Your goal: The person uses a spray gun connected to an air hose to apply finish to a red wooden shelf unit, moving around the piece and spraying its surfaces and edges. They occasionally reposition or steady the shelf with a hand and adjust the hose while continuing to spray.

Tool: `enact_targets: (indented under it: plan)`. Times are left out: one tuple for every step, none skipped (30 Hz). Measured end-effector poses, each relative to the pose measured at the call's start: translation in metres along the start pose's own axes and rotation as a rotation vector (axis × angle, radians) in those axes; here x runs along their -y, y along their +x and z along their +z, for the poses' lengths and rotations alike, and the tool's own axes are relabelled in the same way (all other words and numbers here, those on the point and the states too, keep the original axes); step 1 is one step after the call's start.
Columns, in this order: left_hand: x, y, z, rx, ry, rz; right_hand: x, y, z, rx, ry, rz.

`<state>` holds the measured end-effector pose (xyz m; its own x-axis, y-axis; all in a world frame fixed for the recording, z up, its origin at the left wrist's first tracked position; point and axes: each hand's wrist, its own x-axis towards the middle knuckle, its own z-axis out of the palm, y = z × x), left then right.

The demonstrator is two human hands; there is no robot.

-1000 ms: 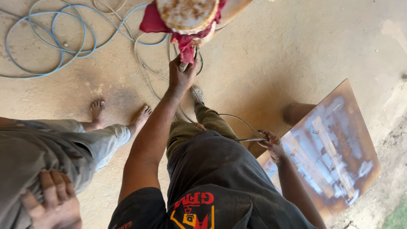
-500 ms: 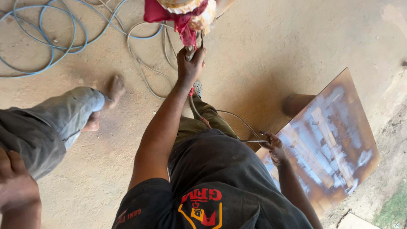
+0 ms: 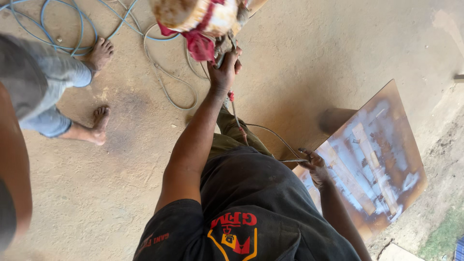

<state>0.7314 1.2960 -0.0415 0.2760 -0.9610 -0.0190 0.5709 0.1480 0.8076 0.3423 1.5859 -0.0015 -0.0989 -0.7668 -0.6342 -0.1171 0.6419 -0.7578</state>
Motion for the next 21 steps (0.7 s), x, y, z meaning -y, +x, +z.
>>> enact_targets:
  plan:
    - [-0.002, -0.001, 0.001, 0.004, 0.018, -0.014, 0.001, 0.0, 0.0, 0.007, -0.015, 0.008]
    - [-0.004, -0.002, 0.001, 0.01, 0.036, -0.027, 0.002, 0.0, -0.001, 0.014, -0.028, 0.014]
    - [-0.007, -0.002, 0.0, 0.017, 0.055, -0.037, 0.002, 0.0, -0.001, 0.007, -0.023, 0.016]
    - [-0.009, -0.003, -0.002, 0.073, 0.098, -0.06, 0.003, 0.0, -0.001, 0.002, -0.019, 0.016]
    - [-0.011, -0.004, -0.004, 0.129, 0.142, -0.084, 0.003, 0.0, -0.001, -0.003, -0.015, 0.017]
    - [-0.013, -0.005, -0.007, 0.186, 0.185, -0.105, 0.003, 0.001, -0.002, -0.009, 0.001, 0.02]
    - [-0.015, -0.006, -0.01, 0.167, 0.177, -0.09, 0.003, 0.002, -0.002, -0.017, 0.017, 0.02]
    - [-0.016, -0.008, -0.013, 0.147, 0.17, -0.079, 0.003, 0.002, -0.003, -0.025, 0.034, 0.023]
    - [-0.017, -0.01, -0.016, 0.128, 0.165, -0.075, 0.003, 0.004, -0.004, -0.027, 0.008, 0.012]
    - [-0.017, -0.011, -0.017, 0.113, 0.126, -0.09, 0.004, 0.006, -0.006, -0.033, -0.014, 0.006]
    - [-0.016, -0.012, -0.017, 0.099, 0.087, -0.105, 0.004, 0.008, -0.008, -0.039, -0.036, 0.0]
    - [-0.016, -0.013, -0.016, 0.083, 0.047, -0.116, 0.006, 0.013, -0.011, -0.031, -0.01, -0.005]
    - [-0.014, -0.014, -0.012, 0.116, 0.138, -0.154, 0.008, 0.019, -0.015, -0.02, 0.011, -0.006]
    - [-0.012, -0.014, -0.007, 0.144, 0.228, -0.191, 0.012, 0.024, -0.02, -0.005, 0.027, -0.006]
    - [-0.01, -0.013, -0.002, 0.173, 0.319, -0.222, 0.016, 0.03, -0.025, 0.008, 0.02, -0.01]
    - [-0.007, -0.013, 0.006, 0.166, 0.29, -0.201, 0.022, 0.039, -0.031, 0.022, 0.013, -0.019]
    - [-0.002, -0.013, 0.018, 0.159, 0.262, -0.178, 0.029, 0.048, -0.038, 0.038, 0.006, -0.031]
    - [0.004, -0.012, 0.03, 0.153, 0.234, -0.155, 0.034, 0.056, -0.047, 0.05, -0.019, -0.045]
    - [0.01, -0.009, 0.042, 0.135, 0.229, -0.16, 0.041, 0.064, -0.056, 0.061, -0.044, -0.059]
    - [0.018, -0.004, 0.054, 0.117, 0.224, -0.166, 0.047, 0.072, -0.065, 0.072, -0.068, -0.072]
    - [0.027, 0.002, 0.066, 0.099, 0.217, -0.175, 0.052, 0.079, -0.074, 0.084, -0.038, -0.092]
